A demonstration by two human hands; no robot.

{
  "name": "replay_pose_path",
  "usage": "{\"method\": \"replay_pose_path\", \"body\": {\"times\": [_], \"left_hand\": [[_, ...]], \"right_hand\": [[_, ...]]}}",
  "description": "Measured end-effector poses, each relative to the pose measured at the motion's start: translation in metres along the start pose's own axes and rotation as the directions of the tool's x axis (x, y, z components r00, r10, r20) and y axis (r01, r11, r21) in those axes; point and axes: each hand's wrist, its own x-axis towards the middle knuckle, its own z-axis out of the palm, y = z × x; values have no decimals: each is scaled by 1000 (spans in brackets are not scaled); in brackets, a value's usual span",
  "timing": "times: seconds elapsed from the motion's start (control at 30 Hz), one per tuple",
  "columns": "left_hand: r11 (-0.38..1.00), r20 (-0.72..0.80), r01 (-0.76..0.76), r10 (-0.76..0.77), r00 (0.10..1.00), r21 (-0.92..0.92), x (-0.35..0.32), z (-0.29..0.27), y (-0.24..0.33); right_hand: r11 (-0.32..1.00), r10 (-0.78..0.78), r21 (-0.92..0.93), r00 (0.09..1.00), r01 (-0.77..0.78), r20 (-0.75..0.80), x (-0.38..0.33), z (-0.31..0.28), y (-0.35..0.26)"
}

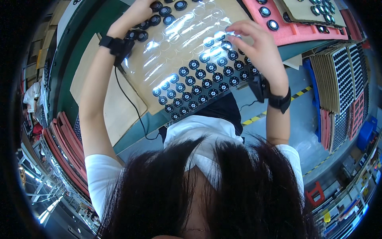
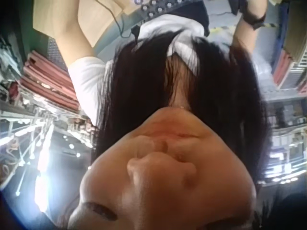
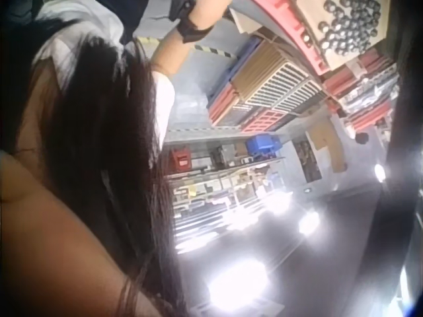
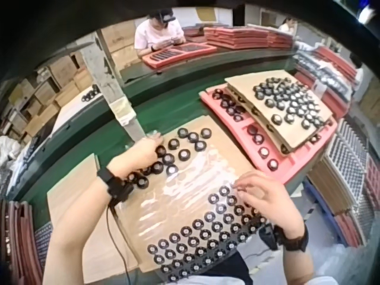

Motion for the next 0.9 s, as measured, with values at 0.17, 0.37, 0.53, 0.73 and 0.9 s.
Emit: {"method": "replay_pose_path", "body": {"times": [0.17,0.37,0.53,0.73,0.9], "left_hand": [[990,-251,-140,132,959,-15,-22,-6,15],[997,168,-55,64,984,-56,-55,0,103],[992,99,-76,66,993,96,-82,36,118],[996,149,-55,44,988,69,-80,39,118],[999,175,-54,51,983,8,-74,35,120]], "right_hand": [[946,-225,-205,965,250,137,35,5,14],[964,-131,-163,907,211,400,60,30,45],[977,-11,-178,859,118,511,72,37,31],[984,-175,164,560,70,810,86,6,32],[971,-141,240,844,15,518,61,-9,50]]}}
